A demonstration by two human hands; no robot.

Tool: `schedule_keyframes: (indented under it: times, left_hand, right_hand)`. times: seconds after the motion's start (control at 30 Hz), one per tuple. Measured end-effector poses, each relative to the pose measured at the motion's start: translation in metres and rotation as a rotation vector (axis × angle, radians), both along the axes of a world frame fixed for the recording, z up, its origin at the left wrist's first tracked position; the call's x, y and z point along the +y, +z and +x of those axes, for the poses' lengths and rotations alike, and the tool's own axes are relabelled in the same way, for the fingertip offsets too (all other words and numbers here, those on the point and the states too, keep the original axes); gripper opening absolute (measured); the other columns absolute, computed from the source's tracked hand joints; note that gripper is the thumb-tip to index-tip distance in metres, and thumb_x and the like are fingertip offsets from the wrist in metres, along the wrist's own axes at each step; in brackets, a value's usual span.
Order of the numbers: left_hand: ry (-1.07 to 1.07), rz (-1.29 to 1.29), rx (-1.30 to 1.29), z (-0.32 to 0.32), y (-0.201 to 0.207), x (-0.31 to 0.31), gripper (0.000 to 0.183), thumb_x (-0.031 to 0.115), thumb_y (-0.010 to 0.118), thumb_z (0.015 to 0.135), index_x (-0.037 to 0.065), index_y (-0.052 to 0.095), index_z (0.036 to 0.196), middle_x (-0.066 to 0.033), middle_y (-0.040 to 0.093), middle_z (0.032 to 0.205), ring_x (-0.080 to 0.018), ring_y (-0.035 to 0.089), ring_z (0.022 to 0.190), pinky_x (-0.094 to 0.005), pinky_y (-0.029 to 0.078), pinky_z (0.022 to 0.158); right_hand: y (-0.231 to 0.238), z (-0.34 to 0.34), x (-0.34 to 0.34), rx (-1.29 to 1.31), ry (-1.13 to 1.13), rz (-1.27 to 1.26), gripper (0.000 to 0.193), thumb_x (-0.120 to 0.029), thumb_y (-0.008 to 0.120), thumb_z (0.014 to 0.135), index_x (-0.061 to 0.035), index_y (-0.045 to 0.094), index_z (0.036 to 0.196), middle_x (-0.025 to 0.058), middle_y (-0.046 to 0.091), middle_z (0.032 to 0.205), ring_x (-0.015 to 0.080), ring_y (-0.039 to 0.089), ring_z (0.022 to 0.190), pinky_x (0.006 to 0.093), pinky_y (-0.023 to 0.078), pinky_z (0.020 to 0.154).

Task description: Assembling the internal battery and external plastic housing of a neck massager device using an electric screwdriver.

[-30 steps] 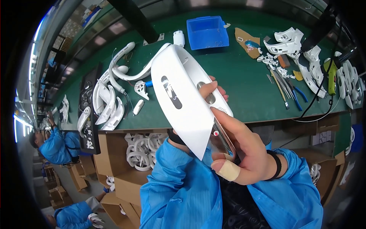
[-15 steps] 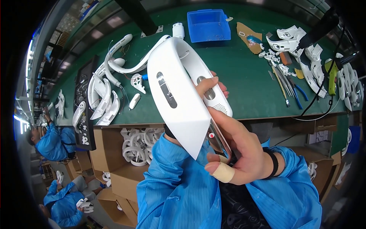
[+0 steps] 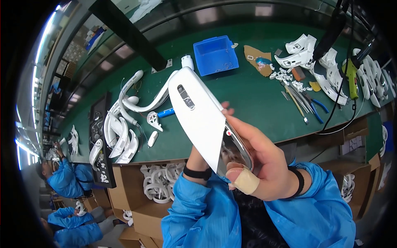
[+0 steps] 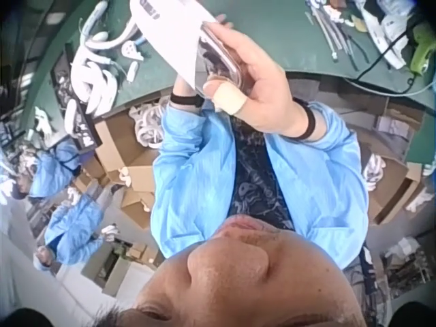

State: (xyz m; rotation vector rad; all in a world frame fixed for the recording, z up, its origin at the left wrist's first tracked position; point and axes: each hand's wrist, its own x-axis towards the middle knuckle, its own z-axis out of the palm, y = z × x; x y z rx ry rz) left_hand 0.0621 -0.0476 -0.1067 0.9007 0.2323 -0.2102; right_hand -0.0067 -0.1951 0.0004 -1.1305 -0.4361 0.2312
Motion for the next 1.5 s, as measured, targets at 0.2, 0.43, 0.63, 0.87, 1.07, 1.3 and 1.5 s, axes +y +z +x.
schedule_keyframes:
  times: [0.2,0.43,0.63,0.87,1.07,1.3,1.5]
  left_hand:
    - [0.115,0.268,-0.287,-0.016,0.041,0.023,0.068,0.046,0.047,0.107,0.001,0.035,0.156,-0.0245,0.044,0.155,-0.0321,0.041,0.146,-0.0436,0.034,0.122]
    - [-0.085,0.065,-0.448,-0.045,0.102,0.002,0.093,0.065,0.047,0.099,-0.002,0.022,0.158,-0.0342,0.046,0.149,-0.0384,0.054,0.134,-0.0448,0.044,0.112]
    - [-0.081,0.069,-0.39,-0.053,0.108,-0.003,0.088,0.053,0.055,0.097,-0.003,0.023,0.157,-0.0389,0.051,0.14,-0.0438,0.054,0.133,-0.0492,0.044,0.112]
    - [-0.099,0.061,-0.386,-0.054,0.109,-0.006,0.092,0.057,0.056,0.095,-0.003,0.022,0.156,-0.039,0.052,0.139,-0.0452,0.055,0.132,-0.0506,0.046,0.111]
    - [-0.1,0.078,-0.365,-0.052,0.108,-0.005,0.098,0.06,0.059,0.092,-0.004,0.022,0.156,-0.0395,0.053,0.137,-0.0466,0.058,0.128,-0.0504,0.049,0.108]
    - [-0.127,0.062,-0.419,-0.049,0.104,-0.003,0.096,0.058,0.056,0.094,-0.006,0.022,0.156,-0.0411,0.053,0.136,-0.0463,0.059,0.127,-0.0486,0.049,0.109]
    - [-0.143,0.046,-0.406,-0.047,0.102,0.0,0.095,0.051,0.063,0.092,-0.007,0.023,0.155,-0.0405,0.054,0.136,-0.045,0.059,0.127,-0.0482,0.049,0.108]
  right_hand:
    - [-0.005,0.0,0.003,-0.083,-0.055,-0.04,0.084,-0.005,0.069,0.094,0.0092,0.018,0.159,0.0178,0.046,0.149,0.0149,0.052,0.13,0.0255,0.043,0.105]
    - [-0.015,-0.001,0.006,-0.251,-0.202,-0.194,0.082,-0.016,0.075,0.091,0.0068,0.031,0.156,0.0226,0.059,0.137,0.0237,0.064,0.12,0.0327,0.052,0.098]
    - [-0.017,-0.007,0.001,-0.288,-0.172,-0.256,0.087,-0.015,0.077,0.09,0.0084,0.027,0.156,0.0219,0.053,0.144,0.0236,0.058,0.127,0.032,0.046,0.104]
    - [-0.021,-0.011,0.001,-0.367,-0.214,-0.322,0.093,-0.018,0.08,0.089,0.0097,0.024,0.157,0.0224,0.053,0.144,0.0218,0.06,0.124,0.0305,0.049,0.102]
    - [-0.021,-0.009,0.001,-0.446,-0.274,-0.376,0.092,-0.023,0.083,0.087,0.0103,0.029,0.155,0.0236,0.059,0.136,0.024,0.066,0.116,0.0308,0.053,0.095]
    - [-0.024,-0.005,0.001,-0.537,-0.323,-0.405,0.091,-0.025,0.085,0.086,0.0106,0.034,0.153,0.0251,0.061,0.132,0.0254,0.069,0.112,0.0308,0.055,0.091]
    - [-0.026,-0.003,0.003,-0.536,-0.346,-0.416,0.089,-0.024,0.085,0.086,0.0108,0.036,0.151,0.0255,0.061,0.132,0.0266,0.069,0.112,0.0318,0.055,0.092]
